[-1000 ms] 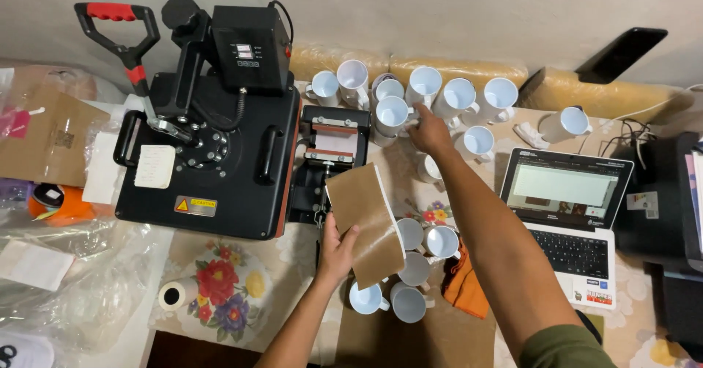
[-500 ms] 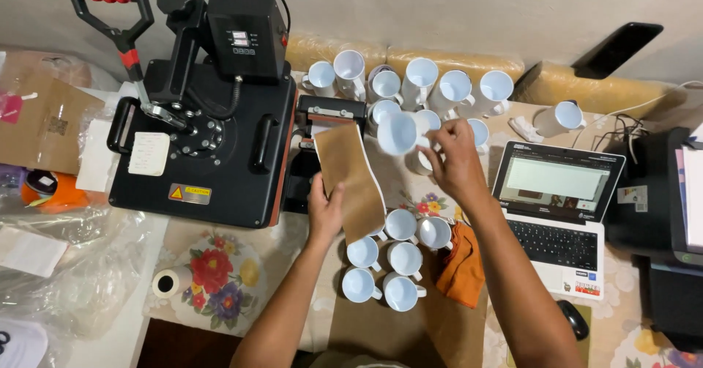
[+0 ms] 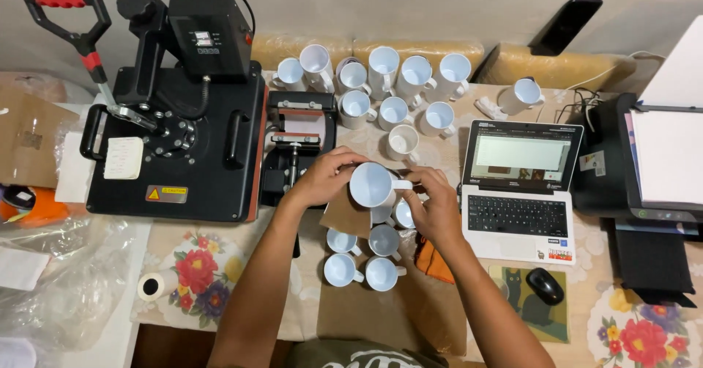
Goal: Selecting a digital design on a laptop and manually applying a printed transfer sheet to a ceramic mug for heat pressing.
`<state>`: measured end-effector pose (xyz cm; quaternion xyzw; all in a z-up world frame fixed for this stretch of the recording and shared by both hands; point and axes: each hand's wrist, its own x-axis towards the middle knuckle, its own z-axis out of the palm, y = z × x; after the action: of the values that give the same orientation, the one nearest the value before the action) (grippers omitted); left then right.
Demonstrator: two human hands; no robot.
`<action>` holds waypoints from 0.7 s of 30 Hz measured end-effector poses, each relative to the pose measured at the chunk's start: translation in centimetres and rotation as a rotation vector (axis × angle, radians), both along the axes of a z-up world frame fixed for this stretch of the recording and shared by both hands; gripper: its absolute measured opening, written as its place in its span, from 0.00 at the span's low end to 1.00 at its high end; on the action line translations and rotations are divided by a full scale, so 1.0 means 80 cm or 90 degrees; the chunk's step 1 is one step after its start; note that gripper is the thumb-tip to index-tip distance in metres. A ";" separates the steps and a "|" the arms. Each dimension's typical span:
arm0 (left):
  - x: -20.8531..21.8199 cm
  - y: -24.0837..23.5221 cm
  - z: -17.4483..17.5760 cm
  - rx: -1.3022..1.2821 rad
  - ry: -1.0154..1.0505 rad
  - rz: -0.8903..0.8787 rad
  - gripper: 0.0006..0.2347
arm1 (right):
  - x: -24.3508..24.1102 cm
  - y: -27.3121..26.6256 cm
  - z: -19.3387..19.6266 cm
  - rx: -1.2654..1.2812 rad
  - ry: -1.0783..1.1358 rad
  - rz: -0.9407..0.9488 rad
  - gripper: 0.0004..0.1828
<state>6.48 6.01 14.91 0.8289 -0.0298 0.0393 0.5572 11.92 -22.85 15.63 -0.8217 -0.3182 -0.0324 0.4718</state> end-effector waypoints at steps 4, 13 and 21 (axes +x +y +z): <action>-0.019 -0.008 -0.006 -0.362 0.099 -0.089 0.23 | -0.011 -0.010 -0.014 0.142 0.289 -0.091 0.09; -0.039 -0.044 -0.094 -0.409 -0.051 -0.180 0.51 | -0.012 -0.028 -0.018 0.278 0.546 -0.120 0.08; -0.053 -0.134 -0.098 -0.608 -0.011 0.029 0.43 | -0.023 -0.020 0.019 0.172 0.481 -0.175 0.11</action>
<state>2.26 -4.67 7.05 0.4800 0.0049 0.0677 0.8747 10.10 -24.44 17.12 -0.7413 -0.0031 0.1673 0.6500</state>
